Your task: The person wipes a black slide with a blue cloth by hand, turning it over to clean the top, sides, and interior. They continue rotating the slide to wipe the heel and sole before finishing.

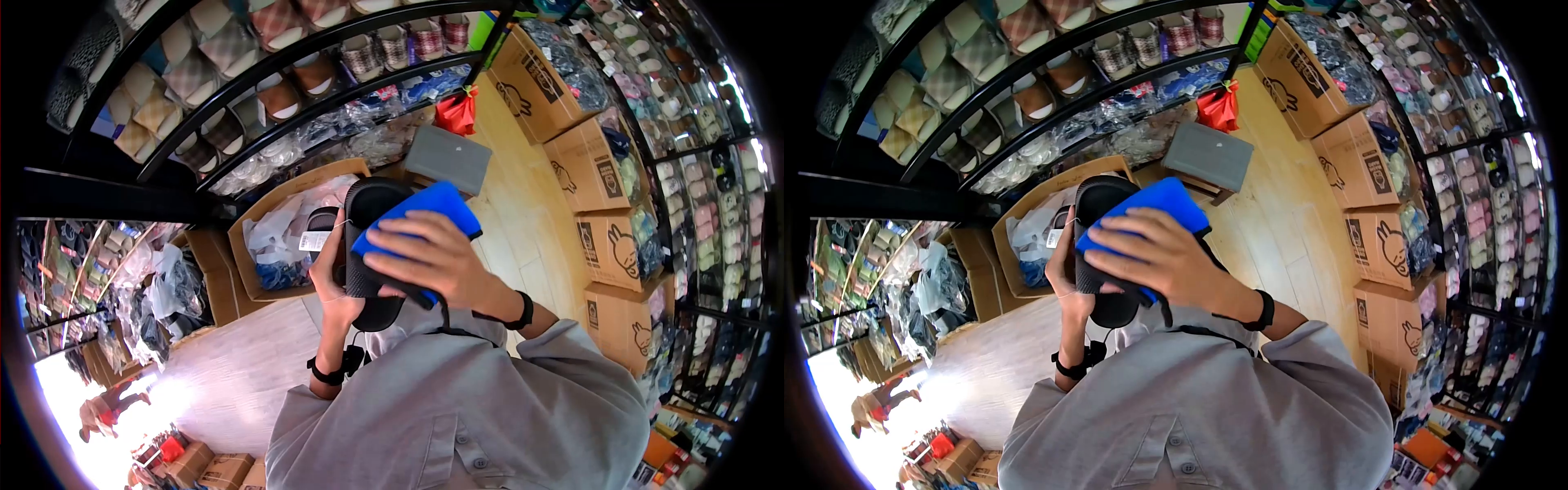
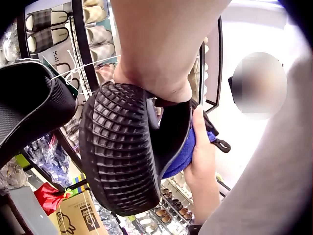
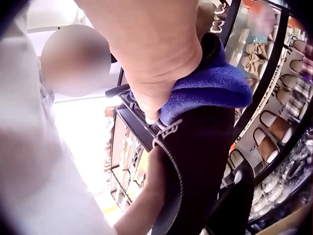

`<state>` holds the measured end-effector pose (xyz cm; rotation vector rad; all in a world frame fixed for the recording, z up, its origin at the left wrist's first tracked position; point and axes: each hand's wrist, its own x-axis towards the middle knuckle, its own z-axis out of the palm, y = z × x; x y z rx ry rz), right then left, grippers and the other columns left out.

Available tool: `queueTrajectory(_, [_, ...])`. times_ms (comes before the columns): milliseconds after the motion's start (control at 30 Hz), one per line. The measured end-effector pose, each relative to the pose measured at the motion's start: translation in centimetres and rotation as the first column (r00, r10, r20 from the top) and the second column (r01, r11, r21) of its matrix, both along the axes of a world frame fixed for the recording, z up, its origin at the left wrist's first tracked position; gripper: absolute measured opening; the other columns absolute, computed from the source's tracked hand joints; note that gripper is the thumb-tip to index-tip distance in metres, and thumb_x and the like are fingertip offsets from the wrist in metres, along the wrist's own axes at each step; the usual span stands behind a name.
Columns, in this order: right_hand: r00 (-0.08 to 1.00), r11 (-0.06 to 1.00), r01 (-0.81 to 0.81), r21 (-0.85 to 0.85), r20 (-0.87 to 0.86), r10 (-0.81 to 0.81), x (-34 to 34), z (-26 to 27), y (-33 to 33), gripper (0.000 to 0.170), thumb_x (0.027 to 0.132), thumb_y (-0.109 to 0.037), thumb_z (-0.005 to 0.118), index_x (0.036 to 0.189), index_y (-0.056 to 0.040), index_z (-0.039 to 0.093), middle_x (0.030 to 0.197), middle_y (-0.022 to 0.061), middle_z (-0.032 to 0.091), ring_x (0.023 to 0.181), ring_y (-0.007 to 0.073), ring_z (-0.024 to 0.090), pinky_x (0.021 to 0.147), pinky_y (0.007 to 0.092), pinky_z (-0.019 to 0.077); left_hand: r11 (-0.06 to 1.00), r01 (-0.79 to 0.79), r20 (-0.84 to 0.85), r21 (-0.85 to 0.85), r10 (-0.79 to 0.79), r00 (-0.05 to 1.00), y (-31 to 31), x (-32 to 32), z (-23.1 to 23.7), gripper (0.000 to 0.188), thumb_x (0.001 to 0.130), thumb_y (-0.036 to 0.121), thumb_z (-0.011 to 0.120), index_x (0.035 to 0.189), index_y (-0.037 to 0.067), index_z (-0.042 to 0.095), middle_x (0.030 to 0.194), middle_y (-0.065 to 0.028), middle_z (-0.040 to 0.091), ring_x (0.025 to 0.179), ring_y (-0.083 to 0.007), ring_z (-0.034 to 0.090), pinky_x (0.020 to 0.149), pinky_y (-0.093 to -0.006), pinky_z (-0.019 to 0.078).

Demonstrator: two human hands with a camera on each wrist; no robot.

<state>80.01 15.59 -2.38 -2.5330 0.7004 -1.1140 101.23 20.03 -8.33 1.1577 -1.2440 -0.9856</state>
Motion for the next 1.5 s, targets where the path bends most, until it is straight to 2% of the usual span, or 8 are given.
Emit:
queueTrajectory(200, [0.979,0.977,-0.188,-0.100,-0.098,0.178,-1.3,-1.1,2.9,0.047,0.093,-0.029,0.085,0.136,-0.0155,0.075,0.147,0.0078,0.071,0.135,0.0282,0.067,0.113,0.0448,0.0507,0.989,0.084,-0.118,0.121,-0.070,0.991,-0.5,-1.2,-0.9,0.088,0.094,0.023,0.082,0.165,-0.011,0.040,0.164,-0.0228,0.054,0.144,-0.0256,0.057,0.122,-0.0401,0.0450])
queueTrajectory(300, [1.000,0.998,-0.017,0.063,0.004,0.016,-2.8,-0.8,1.8,0.049,0.091,-0.030,0.085,0.137,-0.0155,0.076,0.146,0.0052,0.070,0.137,0.0253,0.064,0.116,0.0469,0.0494,0.988,0.100,0.030,-0.117,-0.097,0.995,-0.6,-1.9,-1.4,0.084,0.091,0.012,0.081,0.163,-0.010,0.044,0.158,-0.0223,0.061,0.140,-0.0240,0.061,0.119,-0.0374,0.0470])
queueTrajectory(467, [0.994,0.995,0.083,0.053,0.073,-0.086,-4.6,-1.8,-0.1,0.054,0.084,-0.029,0.089,0.135,-0.0148,0.077,0.144,0.0057,0.072,0.133,0.0287,0.067,0.112,0.0484,0.0519,1.000,-0.006,0.055,0.011,0.006,0.998,-0.5,-4.4,0.1,0.080,0.089,0.004,0.078,0.162,-0.007,0.048,0.157,-0.0216,0.062,0.140,-0.0234,0.061,0.118,-0.0371,0.0478])
queueTrajectory(667, [0.966,0.962,-0.239,-0.129,0.066,0.249,-6.9,-2.0,-0.7,0.047,0.089,-0.034,0.088,0.129,-0.0131,0.078,0.140,0.0082,0.074,0.128,0.0290,0.071,0.107,0.0462,0.0551,0.999,-0.037,-0.047,0.007,0.038,0.998,0.1,-7.2,0.3,0.080,0.088,0.004,0.077,0.161,-0.010,0.047,0.158,-0.0238,0.060,0.140,-0.0235,0.062,0.119,-0.0376,0.0467])
queueTrajectory(900, [0.981,0.983,-0.136,0.123,0.156,0.116,-10.0,-1.4,-5.7,0.048,0.086,-0.028,0.089,0.130,-0.0120,0.079,0.140,0.0092,0.074,0.131,0.0306,0.068,0.111,0.0507,0.0523,0.971,-0.179,0.092,0.158,0.166,0.982,1.1,-10.1,3.0,0.091,0.075,0.003,0.079,0.161,-0.006,0.051,0.158,-0.0199,0.061,0.135,-0.0202,0.064,0.117,-0.0355,0.0475])
queueTrajectory(1133, [0.833,0.846,-0.534,0.013,0.180,0.523,-9.9,-0.8,-2.7,0.048,0.091,-0.037,0.085,0.134,-0.0173,0.077,0.142,0.0051,0.073,0.133,0.0267,0.068,0.113,0.0463,0.0509,0.907,-0.387,0.205,0.165,0.352,0.913,3.0,-12.1,3.9,0.089,0.081,0.019,0.083,0.161,-0.003,0.052,0.159,-0.0208,0.062,0.133,-0.0223,0.066,0.101,-0.0345,0.0562])
queueTrajectory(1333, [0.891,0.844,-0.447,0.298,0.236,0.388,-8.9,-0.2,-5.0,0.048,0.088,-0.026,0.090,0.133,-0.0115,0.079,0.139,0.0077,0.075,0.133,0.0312,0.067,0.115,0.0510,0.0488,0.883,-0.458,0.225,0.104,0.428,0.875,5.0,-12.5,3.8,0.092,0.073,0.010,0.080,0.161,-0.002,0.054,0.151,-0.0192,0.068,0.131,-0.0195,0.066,0.104,-0.0337,0.0551])
queueTrajectory(1500, [0.768,0.758,-0.639,0.129,0.058,0.637,-8.7,1.0,-1.1,0.042,0.095,-0.032,0.079,0.134,-0.0152,0.078,0.144,0.0051,0.072,0.135,0.0259,0.066,0.116,0.0479,0.0492,0.876,-0.440,0.061,0.198,0.437,0.897,6.5,-11.7,3.6,0.091,0.077,0.014,0.081,0.162,0.000,0.053,0.143,-0.0174,0.072,0.126,-0.0186,0.068,0.104,-0.0353,0.0553])
